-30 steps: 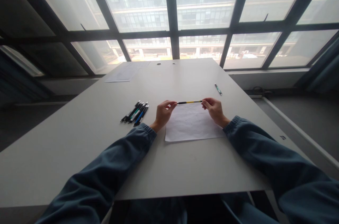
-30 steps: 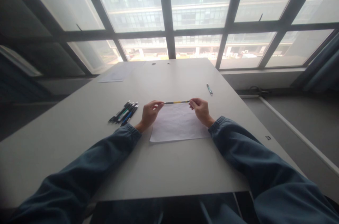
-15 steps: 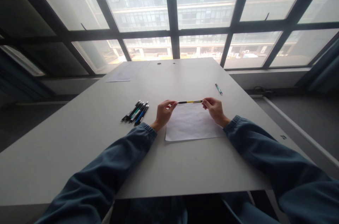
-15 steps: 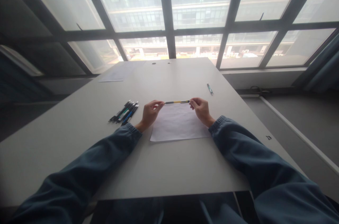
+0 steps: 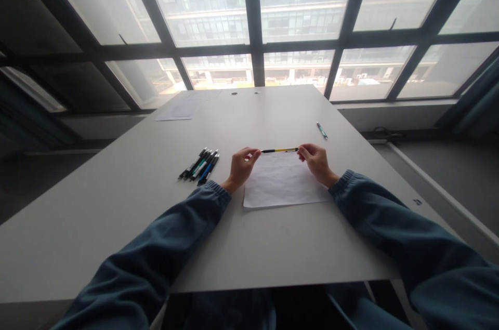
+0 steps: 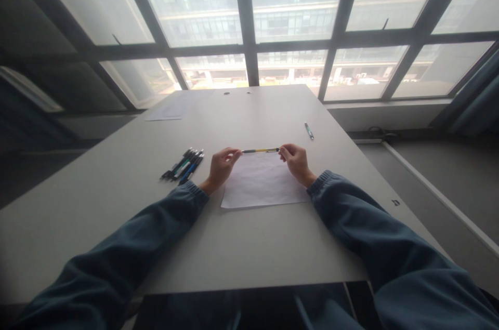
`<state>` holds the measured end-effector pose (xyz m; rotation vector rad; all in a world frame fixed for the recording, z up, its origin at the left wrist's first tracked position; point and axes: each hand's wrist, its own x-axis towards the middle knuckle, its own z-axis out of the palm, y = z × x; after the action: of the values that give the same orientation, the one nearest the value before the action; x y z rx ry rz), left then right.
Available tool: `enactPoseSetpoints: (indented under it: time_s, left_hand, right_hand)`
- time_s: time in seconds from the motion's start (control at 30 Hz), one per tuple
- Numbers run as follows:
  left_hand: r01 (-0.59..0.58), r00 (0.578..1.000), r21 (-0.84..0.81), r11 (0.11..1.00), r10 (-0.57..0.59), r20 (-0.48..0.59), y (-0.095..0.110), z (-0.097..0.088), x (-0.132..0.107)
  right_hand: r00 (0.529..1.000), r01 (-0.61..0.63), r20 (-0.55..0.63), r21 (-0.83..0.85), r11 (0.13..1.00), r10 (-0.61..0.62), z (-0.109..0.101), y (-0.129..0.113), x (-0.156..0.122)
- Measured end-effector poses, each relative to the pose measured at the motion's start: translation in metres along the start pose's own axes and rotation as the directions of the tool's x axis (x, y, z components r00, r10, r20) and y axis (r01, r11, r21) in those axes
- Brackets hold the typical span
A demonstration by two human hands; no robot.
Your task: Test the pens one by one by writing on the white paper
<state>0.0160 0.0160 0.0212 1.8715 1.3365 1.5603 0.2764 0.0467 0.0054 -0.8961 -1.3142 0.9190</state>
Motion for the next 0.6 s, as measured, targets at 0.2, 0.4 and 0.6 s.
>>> enactPoseSetpoints:
  time_s: [0.2,0.4,0.6]
  left_hand:
    - [0.000,1.000,0.007,1.000,0.000,0.005,-0.0001,-0.0003,0.0002]
    - [0.004,1.000,0.013,1.000,-0.004,0.015,0.0014,-0.0008,0.0001]
    - [0.001,1.000,0.012,1.000,-0.001,0.022,0.0026,-0.0010,-0.0001]
  right_hand:
    - [1.000,0.004,0.006,0.009,1.000,-0.004,-0.0001,0.0004,-0.0004]
    - [1.000,0.000,0.009,0.006,1.000,0.000,-0.0007,0.0019,0.0000]
    - [1.000,0.003,0.013,0.012,1.000,-0.003,-0.0012,0.0027,0.0001]
